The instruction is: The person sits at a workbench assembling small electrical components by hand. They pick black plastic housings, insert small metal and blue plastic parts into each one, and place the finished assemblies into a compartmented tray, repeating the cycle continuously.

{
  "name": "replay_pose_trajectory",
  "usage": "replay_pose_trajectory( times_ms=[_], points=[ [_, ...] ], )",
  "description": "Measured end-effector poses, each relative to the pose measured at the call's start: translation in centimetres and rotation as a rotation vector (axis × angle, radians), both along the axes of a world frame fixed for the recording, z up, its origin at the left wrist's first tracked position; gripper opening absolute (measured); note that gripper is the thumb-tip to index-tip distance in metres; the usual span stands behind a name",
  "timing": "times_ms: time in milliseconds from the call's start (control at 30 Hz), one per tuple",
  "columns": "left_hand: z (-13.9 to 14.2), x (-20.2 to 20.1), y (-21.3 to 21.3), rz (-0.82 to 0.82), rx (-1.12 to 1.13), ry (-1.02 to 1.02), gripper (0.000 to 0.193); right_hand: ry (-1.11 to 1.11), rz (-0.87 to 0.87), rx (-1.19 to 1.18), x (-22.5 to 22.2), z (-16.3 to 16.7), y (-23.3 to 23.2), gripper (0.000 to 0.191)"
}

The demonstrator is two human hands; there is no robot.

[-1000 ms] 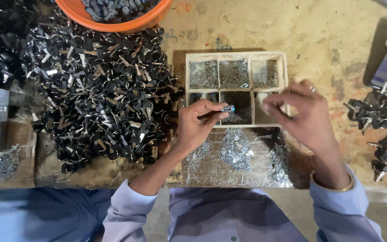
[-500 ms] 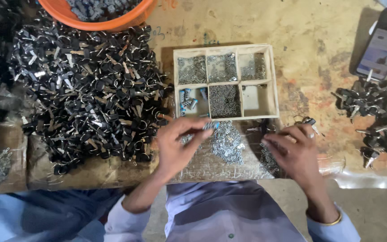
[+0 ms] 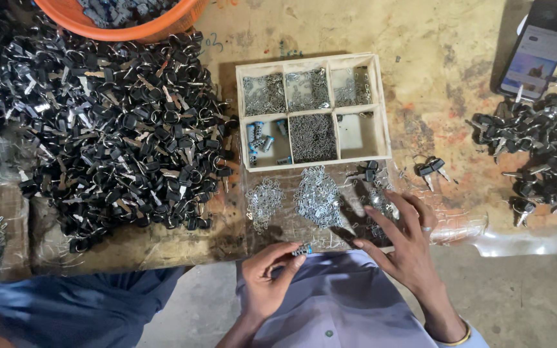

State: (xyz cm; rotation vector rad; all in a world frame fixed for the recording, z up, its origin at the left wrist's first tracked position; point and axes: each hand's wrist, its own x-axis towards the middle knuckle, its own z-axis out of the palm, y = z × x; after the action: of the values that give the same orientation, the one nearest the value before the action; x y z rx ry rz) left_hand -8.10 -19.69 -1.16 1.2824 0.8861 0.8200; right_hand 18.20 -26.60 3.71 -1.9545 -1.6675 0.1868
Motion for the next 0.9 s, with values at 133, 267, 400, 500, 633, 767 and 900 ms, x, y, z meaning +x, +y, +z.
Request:
replay_pose_trajectory(
  times_ms=[133,267,400,500,633,767,900],
  points=[
    [-1.4,0.7,-1.5,0.038,0.024,-0.054,0.026,-0.196,0.016,-0.118,-0.4,0.5,0.2,0.052],
    [-2.4,0.7,-2.3,0.049,0.011,-0.034,0.027,-0.245,-0.097,-0.159,-0.5,0.5,1.0,0.042],
    [-3.0,0.6,-2.6,0.067,0.059,-0.023,0.027,-0.219,-0.086,-0.149,-0.3,0.1,2.2,0.048],
    [-3.3,0.6,-2.6,0.071,0.047,-0.036,0.026,-0.322,-0.076,-0.171,-0.1,0.0,2.5,0.047],
    [-3.5,0.4,-2.6,0.078,0.029,-0.038,0.025,-0.258,-0.113,-0.141,0.2,0.3,0.8,0.040],
    [-3.7,0.4,-2.8,0.086,0.023,-0.018,0.025,-0.160,-0.011,-0.090,0.1,-0.3,-1.0,0.052],
    [-4.0,0.5,-2.9,0.097,0.005,-0.036,0.027,-0.203,0.147,0.032,-0.3,-1.7,-2.5,0.042]
  ],
)
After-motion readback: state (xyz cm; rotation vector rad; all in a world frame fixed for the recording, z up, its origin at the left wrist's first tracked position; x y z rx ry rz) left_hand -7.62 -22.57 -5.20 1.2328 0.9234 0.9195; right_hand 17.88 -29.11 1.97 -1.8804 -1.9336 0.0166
